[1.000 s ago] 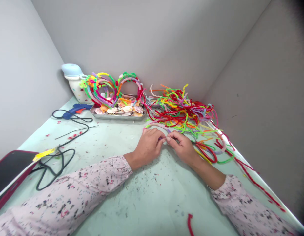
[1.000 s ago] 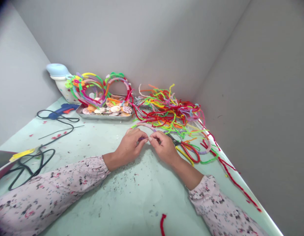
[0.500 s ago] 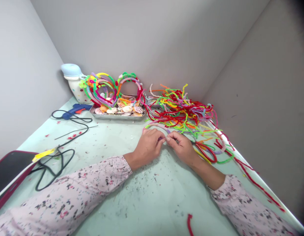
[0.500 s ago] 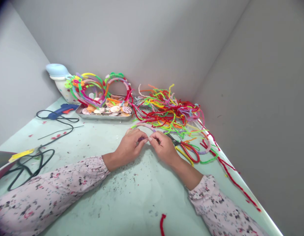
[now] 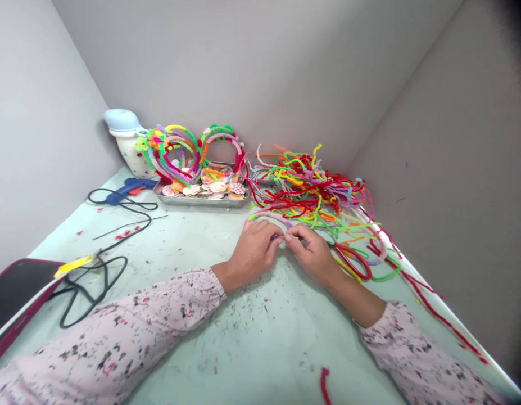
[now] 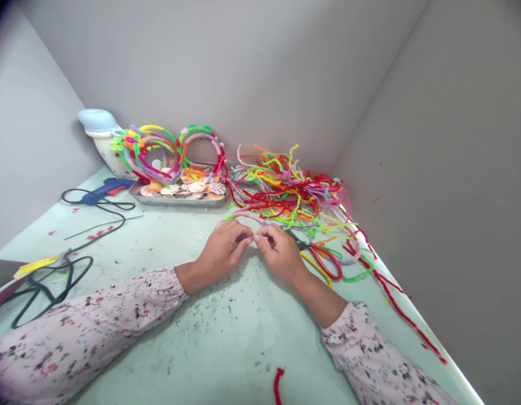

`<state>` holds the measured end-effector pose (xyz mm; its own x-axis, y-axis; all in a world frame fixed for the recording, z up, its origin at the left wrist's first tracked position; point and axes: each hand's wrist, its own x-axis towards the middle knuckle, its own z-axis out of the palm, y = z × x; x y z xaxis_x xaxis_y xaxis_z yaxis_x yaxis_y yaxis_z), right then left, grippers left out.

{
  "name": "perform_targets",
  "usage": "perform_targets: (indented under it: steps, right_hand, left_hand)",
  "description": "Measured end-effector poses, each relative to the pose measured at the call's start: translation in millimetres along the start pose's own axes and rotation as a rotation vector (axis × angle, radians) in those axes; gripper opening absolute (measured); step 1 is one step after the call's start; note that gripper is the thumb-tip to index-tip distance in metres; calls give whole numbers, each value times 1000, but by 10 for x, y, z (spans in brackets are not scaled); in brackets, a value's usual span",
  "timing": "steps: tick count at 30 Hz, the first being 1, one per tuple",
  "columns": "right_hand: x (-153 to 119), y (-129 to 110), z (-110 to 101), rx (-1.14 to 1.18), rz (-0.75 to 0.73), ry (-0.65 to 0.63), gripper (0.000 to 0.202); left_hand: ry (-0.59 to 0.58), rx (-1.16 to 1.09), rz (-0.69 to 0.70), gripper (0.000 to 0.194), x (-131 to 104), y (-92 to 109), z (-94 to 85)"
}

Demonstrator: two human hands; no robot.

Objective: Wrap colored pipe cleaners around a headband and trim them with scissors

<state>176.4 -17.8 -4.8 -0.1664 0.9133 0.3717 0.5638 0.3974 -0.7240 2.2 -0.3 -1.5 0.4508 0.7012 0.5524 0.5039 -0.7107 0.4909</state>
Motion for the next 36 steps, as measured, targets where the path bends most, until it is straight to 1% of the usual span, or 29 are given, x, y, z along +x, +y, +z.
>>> perform_targets:
  steps: [8, 22, 36]
  right_hand:
    - [-10, -1, -3, 0, -2, 4, 14]
    - [-4, 15, -9, 6, 9, -39, 17]
    - [-6, 7, -7, -9, 16, -59, 18]
  left_hand:
    - [-14, 1, 2, 8, -8, -8, 4]
    - [-53, 4, -8, 8, -11, -23, 8]
    - [-64, 10, -8, 7, -12, -23, 7]
